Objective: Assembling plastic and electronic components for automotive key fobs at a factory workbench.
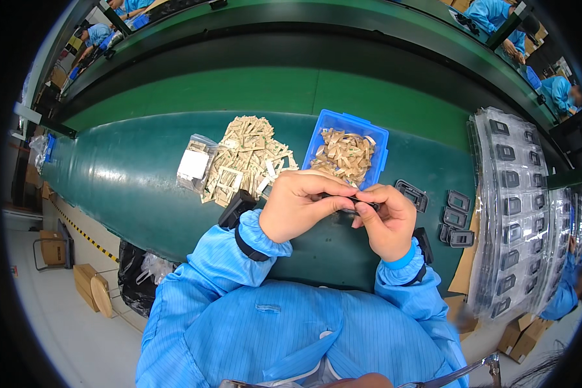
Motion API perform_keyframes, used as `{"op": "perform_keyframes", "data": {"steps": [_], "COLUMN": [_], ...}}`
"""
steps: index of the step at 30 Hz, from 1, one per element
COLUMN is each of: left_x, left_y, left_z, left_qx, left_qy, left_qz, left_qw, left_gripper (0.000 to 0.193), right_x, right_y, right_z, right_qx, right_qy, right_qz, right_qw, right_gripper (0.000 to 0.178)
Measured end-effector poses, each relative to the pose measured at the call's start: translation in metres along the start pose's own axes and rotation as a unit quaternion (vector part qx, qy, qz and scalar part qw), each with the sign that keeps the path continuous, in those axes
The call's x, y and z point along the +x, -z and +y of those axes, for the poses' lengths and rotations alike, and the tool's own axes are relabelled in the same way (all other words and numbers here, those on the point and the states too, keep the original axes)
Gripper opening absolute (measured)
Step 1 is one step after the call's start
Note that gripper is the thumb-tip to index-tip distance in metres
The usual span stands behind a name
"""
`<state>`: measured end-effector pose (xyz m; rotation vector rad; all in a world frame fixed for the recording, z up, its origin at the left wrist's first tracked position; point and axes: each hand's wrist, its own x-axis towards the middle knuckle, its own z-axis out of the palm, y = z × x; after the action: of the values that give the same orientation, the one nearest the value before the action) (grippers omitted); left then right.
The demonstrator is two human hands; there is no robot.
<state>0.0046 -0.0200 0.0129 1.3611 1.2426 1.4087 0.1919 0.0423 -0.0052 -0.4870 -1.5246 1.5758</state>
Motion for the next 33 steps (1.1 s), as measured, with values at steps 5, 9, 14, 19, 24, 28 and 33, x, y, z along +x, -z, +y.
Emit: {"op": "perform_keyframes", "data": {"steps": [5,9,14,19,24,28,33], "left_x": [0.000,-0.002,0.001,0.000,0.000,0.008,0.012], "left_y": [-0.001,-0.008,-0.004,-0.006,-0.005,0.000,0.024], "left_z": [-0.001,-0.005,-0.003,-0.003,-0.002,0.001,0.023], "left_qx": [0.011,0.009,0.228,0.310,0.302,0.328,0.420], "left_qy": [-0.020,0.007,-0.128,-0.206,-0.169,-0.192,-0.215], "left_qz": [0.000,0.025,0.027,0.034,0.043,0.086,-0.051], "left_qw": [1.000,1.000,0.965,0.928,0.937,0.921,0.880], "left_gripper": [0.016,0.013,0.012,0.017,0.014,0.022,0.045], "right_x": [-0.001,-0.003,-0.002,0.000,0.005,0.008,0.017], "right_y": [-0.002,-0.010,-0.008,0.001,-0.005,0.002,0.012], "right_z": [0.000,-0.005,-0.005,-0.004,-0.006,-0.003,-0.009], "right_qx": [-0.020,-0.024,-0.034,0.038,0.061,0.013,-0.027], "right_qy": [-0.005,-0.046,-0.084,-0.109,-0.091,-0.095,-0.075], "right_qz": [0.010,0.066,0.063,0.009,-0.037,0.051,0.188], "right_qw": [1.000,0.996,0.994,0.993,0.993,0.994,0.979], "right_gripper": [0.011,0.011,0.016,0.018,0.032,0.038,0.014]}}
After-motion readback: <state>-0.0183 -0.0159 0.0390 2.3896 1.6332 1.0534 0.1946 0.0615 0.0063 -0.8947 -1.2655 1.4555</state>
